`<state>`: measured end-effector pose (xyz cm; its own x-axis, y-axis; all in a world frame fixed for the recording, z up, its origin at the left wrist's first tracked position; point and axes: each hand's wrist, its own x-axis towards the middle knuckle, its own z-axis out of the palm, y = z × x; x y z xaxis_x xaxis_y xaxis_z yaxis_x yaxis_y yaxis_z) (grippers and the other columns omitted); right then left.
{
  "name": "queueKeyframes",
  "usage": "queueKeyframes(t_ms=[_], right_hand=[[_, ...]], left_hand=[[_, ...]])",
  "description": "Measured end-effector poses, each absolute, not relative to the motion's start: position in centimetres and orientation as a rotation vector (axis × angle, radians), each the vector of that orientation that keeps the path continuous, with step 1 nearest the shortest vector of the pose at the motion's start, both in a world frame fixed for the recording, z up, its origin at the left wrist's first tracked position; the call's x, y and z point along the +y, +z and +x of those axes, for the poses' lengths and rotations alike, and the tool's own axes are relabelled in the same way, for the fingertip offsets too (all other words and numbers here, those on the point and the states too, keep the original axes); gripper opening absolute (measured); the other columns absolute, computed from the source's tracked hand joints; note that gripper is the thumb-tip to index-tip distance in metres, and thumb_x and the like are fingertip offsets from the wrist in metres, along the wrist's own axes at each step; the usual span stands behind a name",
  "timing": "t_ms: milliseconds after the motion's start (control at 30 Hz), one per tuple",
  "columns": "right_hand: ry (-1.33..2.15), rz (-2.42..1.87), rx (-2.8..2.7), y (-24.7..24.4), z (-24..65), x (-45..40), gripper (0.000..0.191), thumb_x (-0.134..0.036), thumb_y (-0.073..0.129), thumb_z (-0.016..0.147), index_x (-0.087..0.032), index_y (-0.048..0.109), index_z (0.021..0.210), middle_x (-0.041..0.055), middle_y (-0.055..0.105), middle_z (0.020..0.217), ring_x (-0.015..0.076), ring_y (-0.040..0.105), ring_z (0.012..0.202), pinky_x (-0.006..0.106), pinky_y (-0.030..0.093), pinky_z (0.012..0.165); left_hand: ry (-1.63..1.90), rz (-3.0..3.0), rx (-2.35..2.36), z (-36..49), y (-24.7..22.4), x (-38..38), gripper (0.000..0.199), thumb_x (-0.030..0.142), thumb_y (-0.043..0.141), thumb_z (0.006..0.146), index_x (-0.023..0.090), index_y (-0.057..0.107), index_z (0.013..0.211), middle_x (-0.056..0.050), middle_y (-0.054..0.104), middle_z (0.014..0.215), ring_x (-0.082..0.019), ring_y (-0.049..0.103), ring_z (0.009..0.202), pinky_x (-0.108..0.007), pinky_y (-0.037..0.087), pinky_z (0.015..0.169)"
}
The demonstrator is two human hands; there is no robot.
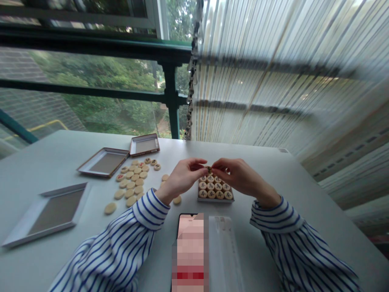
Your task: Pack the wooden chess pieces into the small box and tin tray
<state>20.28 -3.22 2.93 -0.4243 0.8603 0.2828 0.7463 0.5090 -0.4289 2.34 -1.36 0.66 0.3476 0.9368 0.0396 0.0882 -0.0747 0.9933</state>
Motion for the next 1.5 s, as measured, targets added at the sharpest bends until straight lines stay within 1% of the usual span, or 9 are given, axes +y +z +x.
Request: queueKeyframes(t_ms=[67,200,333,533,867,1200,1500], right_hand=[[0.338,-1.309,-2.291,2.96,20.32,-3.23,0.018,-0.03,0.049,0.083,-0.019,0.063,0.088,0.0015,0.065,0.073,0.011,0.056,0.064,0.023,0.041,0.059],[0.333,-1.307,-2.287,3.05,20.31,-3.26,0.018,-0.03,0.051,0.082,-0.019,0.062,0.089,0.0016,0.065,0.073,0.0109,0.057,0.064,0.023,0.042,0.06],[0.336,-1.301,-2.279,3.06,20.23,-3.28,0.017,-0.029,0.052,0.081,-0.019,0.061,0.091,0.0008,0.064,0.072,0.0104,0.056,0.063,0.022,0.042,0.059],[0.376,-1.239,-2.275,2.98,20.09,-3.23,0.018,-0.028,0.053,0.08,-0.019,0.061,0.093,0.0004,0.064,0.074,0.0102,0.056,0.066,0.022,0.042,0.06],[0.339,-1.232,-2.297,2.73,20.13,-3.05,0.021,-0.031,0.055,0.079,-0.019,0.061,0.095,0.0029,0.064,0.079,0.0122,0.057,0.07,0.024,0.043,0.061],[0.292,-1.217,-2.321,2.5,20.08,-2.96,0.022,-0.031,0.055,0.079,-0.019,0.061,0.097,0.0034,0.064,0.084,0.0131,0.057,0.075,0.025,0.045,0.067],[0.265,-1.218,-2.357,2.75,20.27,-3.02,0.022,-0.032,0.054,0.08,-0.019,0.062,0.095,0.0035,0.064,0.081,0.0127,0.057,0.073,0.025,0.043,0.065]], left_hand=[[0.946,1.5,1.01,2.32,0.74,-1.38,0.027,0.021,0.064,0.071,0.01,0.062,0.094,-0.008,0.068,0.082,-0.015,0.061,0.075,-0.03,0.048,0.074],[0.962,1.52,0.999,2.28,0.57,-1.3,0.021,0.023,0.063,0.07,0.01,0.065,0.087,-0.008,0.068,0.084,-0.015,0.061,0.077,-0.031,0.047,0.076],[0.978,1.475,0.947,2.35,0.4,-1.27,0.021,0.023,0.063,0.071,0.011,0.066,0.087,-0.008,0.068,0.083,-0.014,0.06,0.076,-0.03,0.046,0.076],[0.983,1.375,0.916,2.56,0.56,-1.42,0.022,0.025,0.062,0.071,0.009,0.068,0.086,-0.009,0.069,0.079,-0.014,0.059,0.07,-0.03,0.046,0.073],[0.975,1.28,0.878,2.83,0.53,-1.52,0.022,0.023,0.064,0.07,0.009,0.069,0.086,-0.008,0.068,0.074,-0.013,0.059,0.07,-0.03,0.045,0.074],[0.984,1.294,0.911,2.84,0.7,-1.61,0.022,0.022,0.064,0.07,0.009,0.069,0.086,-0.008,0.068,0.074,-0.013,0.059,0.069,-0.027,0.045,0.07],[0.928,1.365,0.92,2.76,0.02,-1.33,0.028,0.026,0.06,0.073,0.008,0.066,0.093,-0.01,0.069,0.082,-0.015,0.061,0.072,-0.029,0.047,0.072]])
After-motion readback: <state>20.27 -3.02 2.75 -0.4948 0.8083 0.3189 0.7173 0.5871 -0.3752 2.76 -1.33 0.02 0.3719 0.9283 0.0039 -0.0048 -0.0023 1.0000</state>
